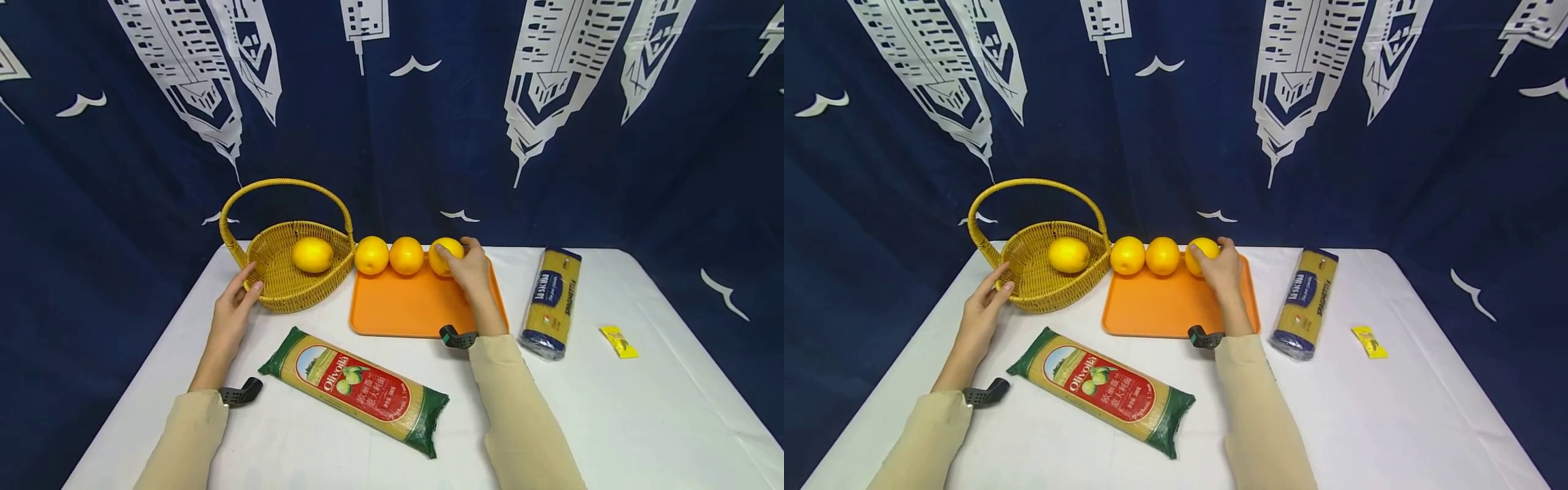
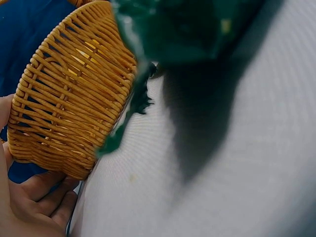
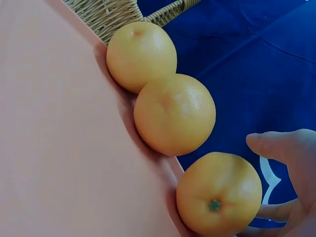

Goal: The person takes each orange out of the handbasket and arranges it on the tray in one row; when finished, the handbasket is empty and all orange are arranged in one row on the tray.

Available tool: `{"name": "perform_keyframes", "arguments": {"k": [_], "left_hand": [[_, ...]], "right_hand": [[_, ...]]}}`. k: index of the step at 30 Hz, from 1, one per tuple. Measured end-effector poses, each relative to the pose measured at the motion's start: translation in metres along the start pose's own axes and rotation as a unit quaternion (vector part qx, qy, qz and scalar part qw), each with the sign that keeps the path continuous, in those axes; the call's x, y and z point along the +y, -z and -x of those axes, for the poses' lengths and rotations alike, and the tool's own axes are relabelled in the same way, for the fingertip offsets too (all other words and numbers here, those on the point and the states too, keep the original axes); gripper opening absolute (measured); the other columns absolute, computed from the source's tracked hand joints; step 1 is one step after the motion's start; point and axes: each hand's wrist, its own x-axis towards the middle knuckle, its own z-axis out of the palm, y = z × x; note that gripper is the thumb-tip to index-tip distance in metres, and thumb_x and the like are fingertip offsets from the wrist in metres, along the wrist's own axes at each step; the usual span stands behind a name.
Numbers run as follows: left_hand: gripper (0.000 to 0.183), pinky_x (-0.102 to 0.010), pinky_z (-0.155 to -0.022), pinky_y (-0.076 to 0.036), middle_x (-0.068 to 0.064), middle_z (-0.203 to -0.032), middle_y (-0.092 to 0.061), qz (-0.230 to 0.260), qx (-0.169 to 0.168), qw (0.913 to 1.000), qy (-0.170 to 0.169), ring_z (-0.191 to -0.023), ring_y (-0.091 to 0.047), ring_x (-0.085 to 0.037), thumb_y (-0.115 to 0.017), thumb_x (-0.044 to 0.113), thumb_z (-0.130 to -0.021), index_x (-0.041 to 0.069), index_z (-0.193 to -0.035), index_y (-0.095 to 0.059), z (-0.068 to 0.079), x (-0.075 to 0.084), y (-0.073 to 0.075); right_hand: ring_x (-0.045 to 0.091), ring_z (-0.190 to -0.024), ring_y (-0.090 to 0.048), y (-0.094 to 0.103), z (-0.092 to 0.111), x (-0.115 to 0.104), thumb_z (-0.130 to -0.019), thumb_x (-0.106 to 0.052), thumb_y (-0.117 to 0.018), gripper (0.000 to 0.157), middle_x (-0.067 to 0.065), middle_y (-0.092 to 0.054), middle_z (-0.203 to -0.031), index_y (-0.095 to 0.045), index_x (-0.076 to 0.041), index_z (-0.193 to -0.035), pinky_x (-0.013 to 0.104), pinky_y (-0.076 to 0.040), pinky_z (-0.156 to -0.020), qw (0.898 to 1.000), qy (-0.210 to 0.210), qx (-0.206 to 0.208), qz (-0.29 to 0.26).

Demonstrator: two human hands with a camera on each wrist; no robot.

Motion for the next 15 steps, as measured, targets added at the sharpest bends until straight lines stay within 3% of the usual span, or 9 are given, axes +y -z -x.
{"name": "perform_keyframes", "arguments": {"k": [8, 15], "left_hand": [[0.061, 0.001, -0.097, -0.038, -0.002, -0.172, -0.033, 0.001, -0.007, 0.9999, 0.009, -0.152, -0.042, -0.029, -0.057, 0.048, -0.108, 0.033, -0.165, -0.038, 0.000, 0.001, 0.001], [0.061, 0.001, -0.096, -0.037, -0.002, -0.172, -0.033, -0.002, -0.007, 1.0000, 0.001, -0.152, -0.042, -0.029, -0.057, 0.047, -0.108, 0.034, -0.165, -0.038, 0.000, 0.000, 0.003]], "right_hand": [[0.040, -0.128, -0.055, -0.003, 0.003, 0.003, -0.092, -0.026, -0.080, 0.077, 0.024, -0.054, -0.149, -0.043, 0.000, -0.155, 0.051, -0.048, -0.114, 0.998, 0.038, 0.010, 0.047], [0.039, -0.131, -0.052, -0.012, 0.004, 0.001, -0.093, -0.031, -0.078, 0.077, 0.025, -0.056, -0.147, -0.044, -0.001, -0.155, 0.052, -0.048, -0.113, 1.000, 0.015, 0.003, 0.025]]}}
